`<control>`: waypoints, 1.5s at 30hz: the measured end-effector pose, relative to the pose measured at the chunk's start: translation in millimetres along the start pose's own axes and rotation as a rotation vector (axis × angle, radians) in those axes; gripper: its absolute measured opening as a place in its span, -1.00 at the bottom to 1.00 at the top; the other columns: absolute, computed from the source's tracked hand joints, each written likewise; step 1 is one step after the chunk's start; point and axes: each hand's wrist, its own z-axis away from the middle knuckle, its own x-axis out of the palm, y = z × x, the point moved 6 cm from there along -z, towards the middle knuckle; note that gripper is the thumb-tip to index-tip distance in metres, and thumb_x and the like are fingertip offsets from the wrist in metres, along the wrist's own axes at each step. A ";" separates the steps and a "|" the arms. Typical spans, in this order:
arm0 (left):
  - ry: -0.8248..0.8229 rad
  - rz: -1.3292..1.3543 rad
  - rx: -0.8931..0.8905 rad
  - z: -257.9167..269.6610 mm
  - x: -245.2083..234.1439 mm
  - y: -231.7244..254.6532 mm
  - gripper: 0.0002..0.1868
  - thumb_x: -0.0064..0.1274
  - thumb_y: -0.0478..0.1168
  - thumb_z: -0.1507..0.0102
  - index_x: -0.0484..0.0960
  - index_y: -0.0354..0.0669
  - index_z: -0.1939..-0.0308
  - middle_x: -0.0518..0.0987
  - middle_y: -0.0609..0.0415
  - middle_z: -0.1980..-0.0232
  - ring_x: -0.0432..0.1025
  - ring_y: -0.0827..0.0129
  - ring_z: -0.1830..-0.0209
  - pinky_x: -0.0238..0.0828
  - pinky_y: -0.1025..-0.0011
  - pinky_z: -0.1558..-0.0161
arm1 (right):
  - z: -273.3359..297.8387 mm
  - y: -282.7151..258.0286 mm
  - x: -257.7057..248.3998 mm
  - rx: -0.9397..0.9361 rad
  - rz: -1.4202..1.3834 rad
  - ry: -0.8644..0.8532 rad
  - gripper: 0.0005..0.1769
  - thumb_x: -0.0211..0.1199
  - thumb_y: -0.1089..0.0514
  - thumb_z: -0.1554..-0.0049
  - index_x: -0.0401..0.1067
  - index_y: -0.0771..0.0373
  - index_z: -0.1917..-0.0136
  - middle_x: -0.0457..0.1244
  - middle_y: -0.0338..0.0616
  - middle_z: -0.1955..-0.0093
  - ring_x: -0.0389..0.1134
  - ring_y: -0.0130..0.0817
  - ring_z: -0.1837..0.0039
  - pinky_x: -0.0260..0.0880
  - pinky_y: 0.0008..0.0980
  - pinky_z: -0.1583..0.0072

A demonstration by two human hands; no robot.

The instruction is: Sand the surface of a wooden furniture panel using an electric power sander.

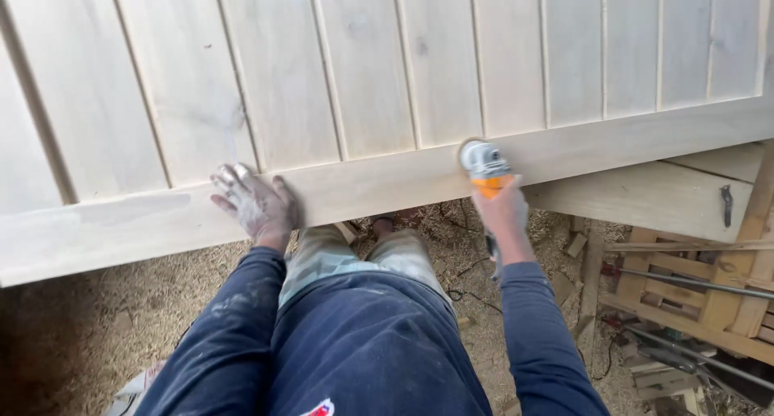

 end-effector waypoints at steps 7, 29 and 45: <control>-0.141 0.031 -0.045 6.2 -2.7 -4.2 -0.12 -0.31 0.18 -0.40 -0.13 -0.39 -0.58 -0.23 -0.39 -0.66 -0.47 -0.20 -0.67 -0.68 -0.20 -0.54 | 19.2 -10.5 27.1 0.080 -0.077 0.146 -0.10 0.50 -0.09 0.04 0.12 0.45 -0.32 0.33 0.32 -0.15 0.41 0.20 -0.17 0.43 0.02 -0.22; -0.120 0.106 -0.013 4.2 -7.4 0.7 -0.06 -0.26 0.15 -0.41 -0.25 -0.47 -0.59 -0.28 -0.41 -0.67 -0.51 -0.25 -0.67 -0.69 -0.25 -0.53 | 129.9 -73.7 80.3 -0.016 -0.029 0.070 -0.15 0.46 -0.12 0.02 0.09 0.40 -0.26 0.37 0.28 0.03 0.46 0.20 -0.02 0.46 0.07 -0.10; -0.217 -0.051 -0.078 0.8 -15.0 8.9 -0.05 -0.41 0.25 -0.41 -0.24 -0.47 -0.59 -0.34 -0.38 -0.66 -0.50 -0.20 -0.67 -0.71 -0.16 -0.53 | 121.8 -53.2 66.1 -0.183 0.005 -0.076 -0.27 0.43 -0.16 -0.02 0.14 0.30 -0.19 0.38 0.23 0.03 0.45 0.22 -0.02 0.45 0.13 -0.04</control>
